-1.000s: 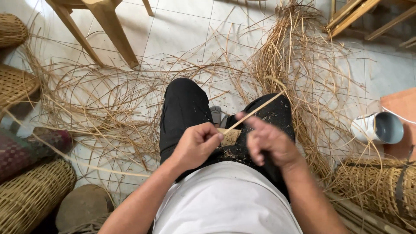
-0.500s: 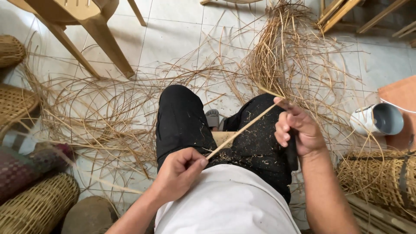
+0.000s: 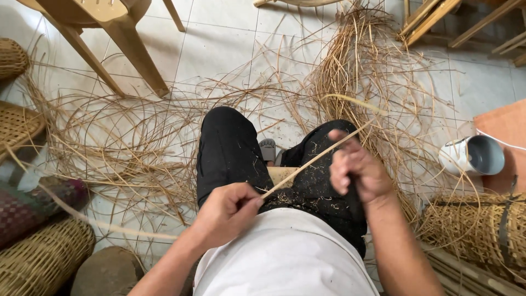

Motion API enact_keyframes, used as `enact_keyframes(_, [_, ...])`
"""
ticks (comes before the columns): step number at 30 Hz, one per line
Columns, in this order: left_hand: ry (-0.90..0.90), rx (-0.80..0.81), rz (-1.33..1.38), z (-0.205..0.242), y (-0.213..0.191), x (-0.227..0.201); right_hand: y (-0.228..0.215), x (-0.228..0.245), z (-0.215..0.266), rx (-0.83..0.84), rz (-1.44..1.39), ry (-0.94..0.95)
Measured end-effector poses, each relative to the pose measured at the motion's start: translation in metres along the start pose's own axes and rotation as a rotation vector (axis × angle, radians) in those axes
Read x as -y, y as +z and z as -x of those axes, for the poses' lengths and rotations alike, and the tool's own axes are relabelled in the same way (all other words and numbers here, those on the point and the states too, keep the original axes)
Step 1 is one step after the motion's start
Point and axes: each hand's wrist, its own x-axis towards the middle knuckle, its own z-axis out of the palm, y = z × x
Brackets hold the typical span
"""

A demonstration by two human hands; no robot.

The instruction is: Shaving and smoothing rattan strips using a hand knife while sitting on the floor of a workshop.

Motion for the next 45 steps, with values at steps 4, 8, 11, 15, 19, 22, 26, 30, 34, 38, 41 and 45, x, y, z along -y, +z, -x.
enact_keyframes(4, [-0.127, -0.042, -0.063, 0.026, -0.022, 0.031, -0.002, 0.051, 0.014, -0.117, 0.025, -0.188])
enact_keyframes(8, [-0.170, -0.115, 0.000, 0.041, -0.038, 0.056, -0.001, 0.081, 0.033, -0.212, 0.179, -0.362])
enact_keyframes(11, [-0.183, -0.174, 0.041, 0.046, -0.039, 0.062, 0.005, 0.075, 0.037, -0.205, 0.214, -0.324])
enact_keyframes(15, [-0.184, -0.245, 0.128, 0.041, -0.030, 0.061, 0.009, 0.044, 0.039, -0.183, 0.124, -0.220])
enact_keyframes(19, [-0.156, -0.255, -0.011, 0.030, -0.019, 0.056, -0.008, 0.002, 0.051, -0.201, 0.035, -0.225])
enact_keyframes(22, [-0.105, -0.241, -0.068, 0.017, -0.009, 0.044, -0.021, -0.018, 0.057, -0.291, 0.133, -0.091])
enact_keyframes(26, [0.046, -0.202, -0.205, -0.011, 0.004, 0.049, -0.036, -0.016, 0.050, -0.297, 0.321, -0.090])
enact_keyframes(30, [0.084, -0.121, -0.271, -0.048, 0.014, 0.054, -0.060, 0.028, 0.048, -0.321, 0.370, -0.174])
enact_keyframes(34, [0.240, -0.088, -0.346, -0.057, 0.007, 0.025, -0.033, 0.079, 0.025, -0.313, 0.261, -0.202])
enact_keyframes(38, [0.090, -0.178, -0.400, -0.061, -0.012, 0.030, -0.069, 0.118, 0.000, -0.400, 0.588, -0.131])
enact_keyframes(41, [-0.078, -0.360, -0.394, -0.073, -0.029, 0.032, -0.122, 0.130, -0.033, -0.577, 0.818, 0.103])
enact_keyframes(45, [-0.279, -0.394, -0.445, -0.106, -0.035, 0.050, -0.217, 0.108, -0.079, -0.844, 1.095, 0.603])
